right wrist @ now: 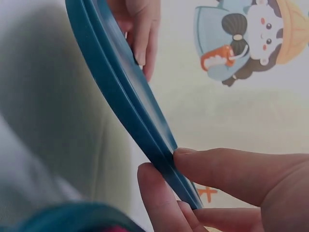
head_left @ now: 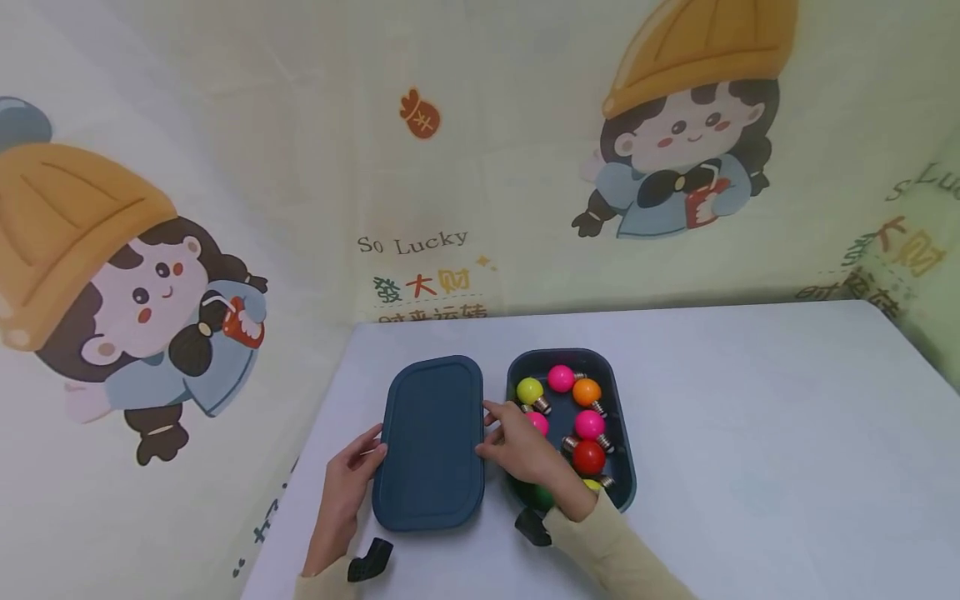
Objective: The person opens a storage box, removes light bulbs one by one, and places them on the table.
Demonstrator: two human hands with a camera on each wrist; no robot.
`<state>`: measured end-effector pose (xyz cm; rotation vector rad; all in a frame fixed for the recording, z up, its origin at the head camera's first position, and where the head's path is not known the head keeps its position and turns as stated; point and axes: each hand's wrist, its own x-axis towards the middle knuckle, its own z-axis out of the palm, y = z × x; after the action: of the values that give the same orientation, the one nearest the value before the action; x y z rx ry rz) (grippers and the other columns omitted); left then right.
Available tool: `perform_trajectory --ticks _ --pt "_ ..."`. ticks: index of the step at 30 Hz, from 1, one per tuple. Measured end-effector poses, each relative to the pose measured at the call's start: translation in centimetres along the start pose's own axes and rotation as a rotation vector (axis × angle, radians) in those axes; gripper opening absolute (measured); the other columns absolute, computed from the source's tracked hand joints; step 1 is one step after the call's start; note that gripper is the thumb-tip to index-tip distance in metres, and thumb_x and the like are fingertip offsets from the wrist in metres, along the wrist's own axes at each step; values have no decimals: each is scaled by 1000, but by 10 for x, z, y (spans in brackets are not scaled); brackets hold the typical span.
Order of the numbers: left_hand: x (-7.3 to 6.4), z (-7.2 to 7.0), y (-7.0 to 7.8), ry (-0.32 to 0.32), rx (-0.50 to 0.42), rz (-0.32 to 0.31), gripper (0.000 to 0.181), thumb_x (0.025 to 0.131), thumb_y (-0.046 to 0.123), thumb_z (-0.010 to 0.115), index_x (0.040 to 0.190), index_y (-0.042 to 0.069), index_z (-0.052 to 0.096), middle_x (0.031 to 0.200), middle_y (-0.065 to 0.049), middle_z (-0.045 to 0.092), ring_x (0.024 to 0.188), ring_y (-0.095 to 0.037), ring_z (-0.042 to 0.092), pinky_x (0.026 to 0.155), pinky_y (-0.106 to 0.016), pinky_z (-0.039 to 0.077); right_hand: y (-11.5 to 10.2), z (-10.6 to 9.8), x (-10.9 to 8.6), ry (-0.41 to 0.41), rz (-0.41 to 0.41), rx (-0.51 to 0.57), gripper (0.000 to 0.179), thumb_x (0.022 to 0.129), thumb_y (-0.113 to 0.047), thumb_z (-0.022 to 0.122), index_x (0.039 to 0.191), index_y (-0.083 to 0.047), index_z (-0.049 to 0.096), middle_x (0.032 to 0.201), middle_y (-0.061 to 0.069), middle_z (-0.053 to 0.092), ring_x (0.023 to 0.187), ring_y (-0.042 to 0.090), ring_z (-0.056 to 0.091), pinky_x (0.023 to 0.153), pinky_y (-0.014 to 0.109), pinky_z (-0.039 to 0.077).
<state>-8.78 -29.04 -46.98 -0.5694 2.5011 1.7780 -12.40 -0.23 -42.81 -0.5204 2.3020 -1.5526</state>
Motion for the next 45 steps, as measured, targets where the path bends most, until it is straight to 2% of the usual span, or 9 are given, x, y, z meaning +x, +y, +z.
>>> perform_trajectory --ticks 7,14,21,25,31,36,39,45 --pt "-1 -7 -7 26 -2 -39 50 98 27 64 145 15 52 135 -14 54 99 -6 56 81 -10 48 -5 14 3 4 0 -57 68 87 -2 73 145 12 38 115 20 53 88 18 64 73 26 57" --pt "3 -7 -13 52 -5 -35 48 98 28 64 143 15 54 135 -14 55 97 -1 57 81 -7 46 -6 22 7 13 -12 -110 66 88 -3 72 145 9 40 114 22 53 79 12 59 65 19 50" --pt "7 -7 -16 52 12 -49 47 97 28 65 141 14 56 137 -13 56 97 1 58 81 -5 46 -6 28 10 22 1 -231 55 90 -5 71 138 7 46 107 17 49 72 14 52 61 23 46" --pt "8 -8 -16 45 28 -34 46 97 26 65 140 12 57 136 -14 57 94 2 59 81 -7 47 -6 32 11 32 -19 -298 51 89 -3 70 134 8 48 104 16 49 77 19 52 67 29 48" --pt "7 -14 -16 72 108 8 42 98 22 63 138 9 58 134 -17 59 90 4 59 78 -7 47 -10 41 14 14 5 -340 49 90 -4 70 131 10 47 113 22 49 85 29 61 81 39 56" --pt "7 -16 -17 92 146 14 42 98 23 63 137 8 59 134 -18 60 90 5 59 78 -6 46 -12 45 16 7 28 -353 53 90 -5 71 134 9 46 121 24 49 93 33 63 89 43 55" --pt "6 -15 -17 110 167 13 42 98 24 64 137 8 59 133 -18 61 94 1 62 77 -5 45 -12 45 18 7 24 -370 53 91 -7 71 136 8 46 121 23 49 96 32 63 91 43 54" --pt "5 -14 -18 119 220 20 44 97 21 64 137 5 57 132 -20 62 110 -23 67 82 -10 50 -11 47 22 -4 26 -400 50 90 -7 71 132 10 48 118 22 50 87 30 63 82 39 56"
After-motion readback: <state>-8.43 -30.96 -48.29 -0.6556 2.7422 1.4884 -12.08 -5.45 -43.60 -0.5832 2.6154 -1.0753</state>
